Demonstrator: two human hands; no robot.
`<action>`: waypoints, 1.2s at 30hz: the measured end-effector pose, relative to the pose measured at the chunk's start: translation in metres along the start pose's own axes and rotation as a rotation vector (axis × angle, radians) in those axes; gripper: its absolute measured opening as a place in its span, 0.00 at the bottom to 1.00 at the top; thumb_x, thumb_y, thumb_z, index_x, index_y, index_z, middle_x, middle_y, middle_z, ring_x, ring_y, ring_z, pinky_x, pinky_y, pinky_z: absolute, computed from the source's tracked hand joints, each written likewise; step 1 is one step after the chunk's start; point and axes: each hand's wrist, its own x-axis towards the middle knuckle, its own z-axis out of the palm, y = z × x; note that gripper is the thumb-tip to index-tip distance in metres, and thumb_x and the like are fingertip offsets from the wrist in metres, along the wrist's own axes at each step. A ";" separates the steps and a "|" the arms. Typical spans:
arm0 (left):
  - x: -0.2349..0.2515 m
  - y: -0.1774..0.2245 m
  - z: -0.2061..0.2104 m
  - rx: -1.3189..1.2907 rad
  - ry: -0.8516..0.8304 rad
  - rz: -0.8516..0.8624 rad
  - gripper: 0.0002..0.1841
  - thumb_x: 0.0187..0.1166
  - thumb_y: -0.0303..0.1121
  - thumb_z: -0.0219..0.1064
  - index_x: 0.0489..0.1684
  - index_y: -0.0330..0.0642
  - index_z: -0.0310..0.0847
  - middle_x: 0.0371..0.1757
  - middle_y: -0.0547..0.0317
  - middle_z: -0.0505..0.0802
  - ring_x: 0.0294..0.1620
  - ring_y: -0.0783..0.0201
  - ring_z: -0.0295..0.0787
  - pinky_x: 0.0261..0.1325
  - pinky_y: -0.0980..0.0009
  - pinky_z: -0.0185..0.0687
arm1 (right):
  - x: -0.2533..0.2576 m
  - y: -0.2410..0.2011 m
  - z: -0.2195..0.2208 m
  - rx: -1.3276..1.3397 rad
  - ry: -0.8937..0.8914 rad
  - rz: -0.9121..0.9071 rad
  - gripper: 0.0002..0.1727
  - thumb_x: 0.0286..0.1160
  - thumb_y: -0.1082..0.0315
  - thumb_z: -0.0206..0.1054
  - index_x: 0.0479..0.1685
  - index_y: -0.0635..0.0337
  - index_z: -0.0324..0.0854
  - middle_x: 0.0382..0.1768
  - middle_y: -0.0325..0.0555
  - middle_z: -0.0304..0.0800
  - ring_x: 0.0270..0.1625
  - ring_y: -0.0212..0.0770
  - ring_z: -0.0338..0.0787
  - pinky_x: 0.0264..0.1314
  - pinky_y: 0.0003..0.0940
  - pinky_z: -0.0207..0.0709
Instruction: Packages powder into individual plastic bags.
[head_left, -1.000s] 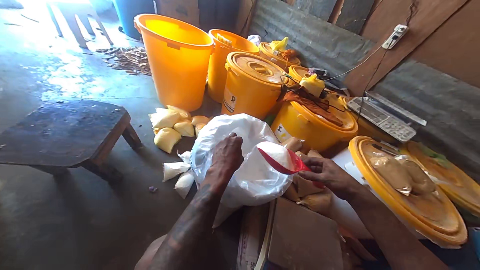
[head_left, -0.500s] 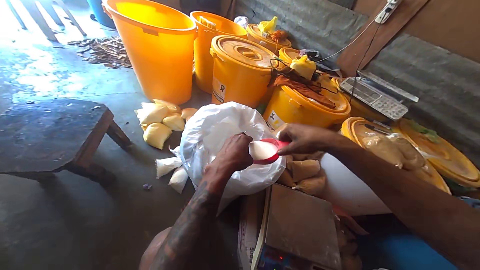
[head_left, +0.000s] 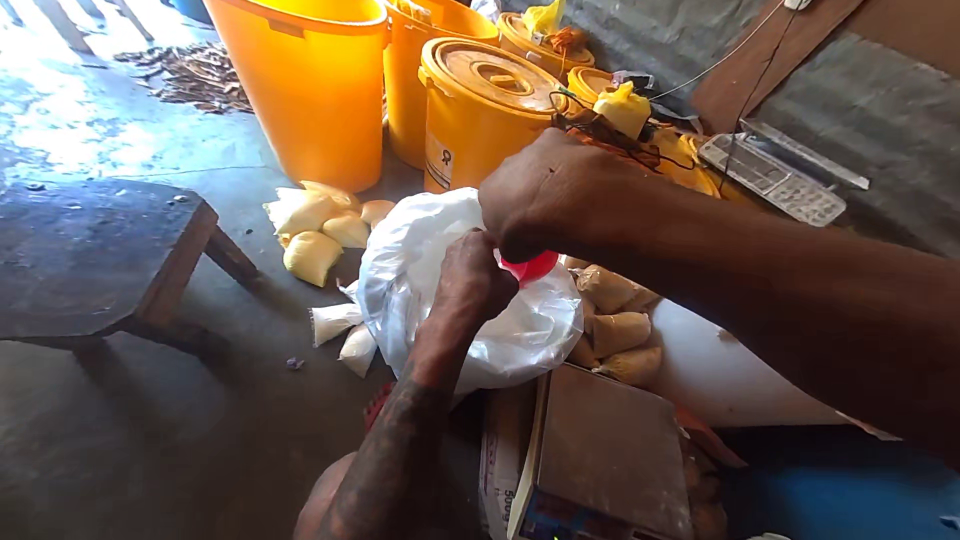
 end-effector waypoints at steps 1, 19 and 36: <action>0.000 -0.001 -0.005 -0.001 0.019 0.011 0.10 0.67 0.26 0.75 0.44 0.37 0.88 0.44 0.43 0.91 0.45 0.43 0.90 0.44 0.40 0.83 | 0.000 -0.016 -0.038 0.046 -0.259 0.143 0.14 0.75 0.58 0.70 0.25 0.56 0.80 0.26 0.49 0.80 0.35 0.54 0.83 0.31 0.52 0.65; 0.018 -0.012 -0.057 -0.003 0.283 -0.297 0.26 0.68 0.24 0.71 0.70 0.41 0.84 0.72 0.48 0.86 0.68 0.51 0.87 0.68 0.51 0.84 | 0.066 -0.007 0.139 0.411 -0.226 0.340 0.20 0.70 0.75 0.71 0.62 0.69 0.84 0.61 0.73 0.86 0.72 0.76 0.79 0.75 0.82 0.56; 0.015 -0.018 -0.054 0.019 0.232 -0.280 0.27 0.69 0.22 0.66 0.72 0.40 0.83 0.75 0.50 0.85 0.74 0.55 0.83 0.75 0.57 0.78 | 0.094 -0.056 0.218 0.593 -0.377 -0.144 0.20 0.69 0.63 0.77 0.59 0.62 0.86 0.56 0.61 0.91 0.66 0.65 0.85 0.80 0.75 0.54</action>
